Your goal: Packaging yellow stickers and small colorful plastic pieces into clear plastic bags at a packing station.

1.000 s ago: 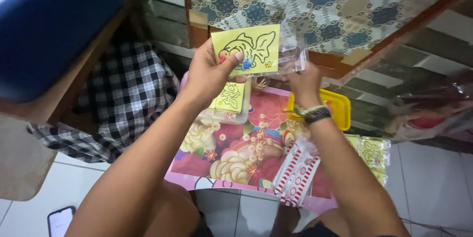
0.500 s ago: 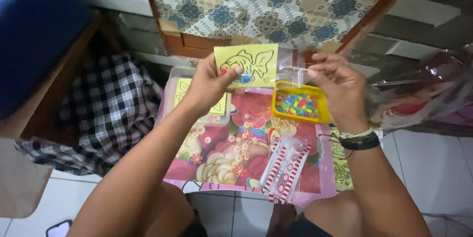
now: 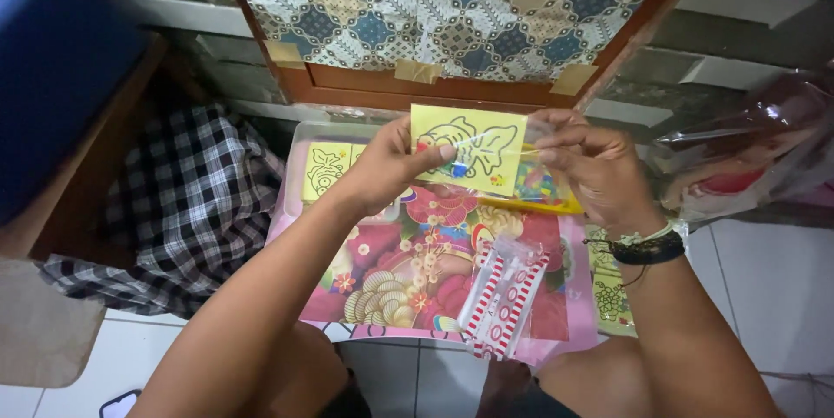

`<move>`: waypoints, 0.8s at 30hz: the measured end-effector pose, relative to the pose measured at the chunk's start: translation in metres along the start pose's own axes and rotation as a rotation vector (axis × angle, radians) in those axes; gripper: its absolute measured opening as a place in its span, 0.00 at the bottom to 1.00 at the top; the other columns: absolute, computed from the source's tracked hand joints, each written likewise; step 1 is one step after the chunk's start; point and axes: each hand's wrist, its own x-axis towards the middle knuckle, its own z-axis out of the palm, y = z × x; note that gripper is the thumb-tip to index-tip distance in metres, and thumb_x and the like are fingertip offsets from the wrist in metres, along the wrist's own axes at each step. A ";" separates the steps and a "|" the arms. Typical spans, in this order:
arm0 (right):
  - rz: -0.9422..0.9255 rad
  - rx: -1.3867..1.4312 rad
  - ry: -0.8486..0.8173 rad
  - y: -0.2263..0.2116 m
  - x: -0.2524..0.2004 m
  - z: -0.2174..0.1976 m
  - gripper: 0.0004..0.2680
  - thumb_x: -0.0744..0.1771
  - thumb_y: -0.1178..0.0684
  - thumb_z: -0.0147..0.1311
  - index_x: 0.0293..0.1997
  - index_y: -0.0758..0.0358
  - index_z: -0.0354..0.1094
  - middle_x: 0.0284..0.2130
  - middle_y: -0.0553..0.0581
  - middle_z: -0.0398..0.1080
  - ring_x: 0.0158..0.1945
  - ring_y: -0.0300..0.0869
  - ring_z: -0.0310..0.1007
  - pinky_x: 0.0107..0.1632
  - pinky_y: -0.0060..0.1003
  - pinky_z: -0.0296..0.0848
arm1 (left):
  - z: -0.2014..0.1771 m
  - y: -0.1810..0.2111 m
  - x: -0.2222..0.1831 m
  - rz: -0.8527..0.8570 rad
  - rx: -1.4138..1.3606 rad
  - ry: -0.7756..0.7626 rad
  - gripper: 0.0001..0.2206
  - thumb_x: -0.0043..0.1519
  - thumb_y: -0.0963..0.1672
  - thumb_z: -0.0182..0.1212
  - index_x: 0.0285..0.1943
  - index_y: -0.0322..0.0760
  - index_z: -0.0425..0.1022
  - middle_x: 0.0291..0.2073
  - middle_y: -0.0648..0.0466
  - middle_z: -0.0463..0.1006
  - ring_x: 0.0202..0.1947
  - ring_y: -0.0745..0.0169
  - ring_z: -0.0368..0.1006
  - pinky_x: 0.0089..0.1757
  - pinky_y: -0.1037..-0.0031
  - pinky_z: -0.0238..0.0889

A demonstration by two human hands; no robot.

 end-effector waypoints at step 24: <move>-0.273 -0.245 0.023 -0.013 -0.013 0.049 0.05 0.62 0.64 0.69 0.37 0.67 0.79 0.50 0.67 0.71 0.50 0.45 0.71 0.56 0.39 0.69 | -0.005 0.004 -0.011 -0.001 0.042 -0.073 0.13 0.62 0.39 0.65 0.52 0.25 0.69 0.36 0.44 0.79 0.33 0.52 0.81 0.29 0.55 0.83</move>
